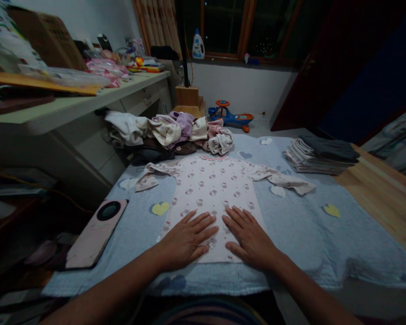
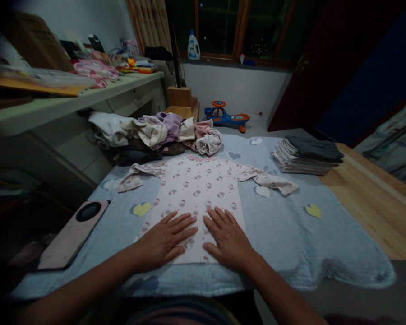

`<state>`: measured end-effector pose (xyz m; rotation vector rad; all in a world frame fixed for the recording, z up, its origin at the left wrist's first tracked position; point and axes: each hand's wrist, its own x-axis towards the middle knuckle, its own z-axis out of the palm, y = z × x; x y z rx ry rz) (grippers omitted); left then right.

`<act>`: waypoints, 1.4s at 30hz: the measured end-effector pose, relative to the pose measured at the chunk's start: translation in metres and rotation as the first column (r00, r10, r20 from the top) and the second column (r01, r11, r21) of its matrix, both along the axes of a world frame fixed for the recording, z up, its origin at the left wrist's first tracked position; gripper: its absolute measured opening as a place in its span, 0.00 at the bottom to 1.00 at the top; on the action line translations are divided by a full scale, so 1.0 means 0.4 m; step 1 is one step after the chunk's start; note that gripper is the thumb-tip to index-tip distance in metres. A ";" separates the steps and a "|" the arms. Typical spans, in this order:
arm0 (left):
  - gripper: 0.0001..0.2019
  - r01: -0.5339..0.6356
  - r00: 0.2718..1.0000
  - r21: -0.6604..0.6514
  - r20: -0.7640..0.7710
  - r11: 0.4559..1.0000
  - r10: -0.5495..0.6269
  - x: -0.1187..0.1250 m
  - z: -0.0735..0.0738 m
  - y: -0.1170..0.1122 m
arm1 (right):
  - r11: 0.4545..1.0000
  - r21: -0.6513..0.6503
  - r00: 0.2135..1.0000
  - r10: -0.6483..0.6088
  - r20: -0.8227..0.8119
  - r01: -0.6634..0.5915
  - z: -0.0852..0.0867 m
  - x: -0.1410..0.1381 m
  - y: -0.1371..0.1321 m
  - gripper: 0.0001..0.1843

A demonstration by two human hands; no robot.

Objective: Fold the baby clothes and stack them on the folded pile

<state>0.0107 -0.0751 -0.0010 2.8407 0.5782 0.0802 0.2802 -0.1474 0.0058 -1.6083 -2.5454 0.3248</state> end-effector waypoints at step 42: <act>0.33 -0.245 0.967 0.122 -0.044 0.962 0.251 0.004 -0.018 -0.040 | 0.997 -0.006 0.997 0.077 -0.009 -0.077 -0.003 -0.109 -0.003 0.36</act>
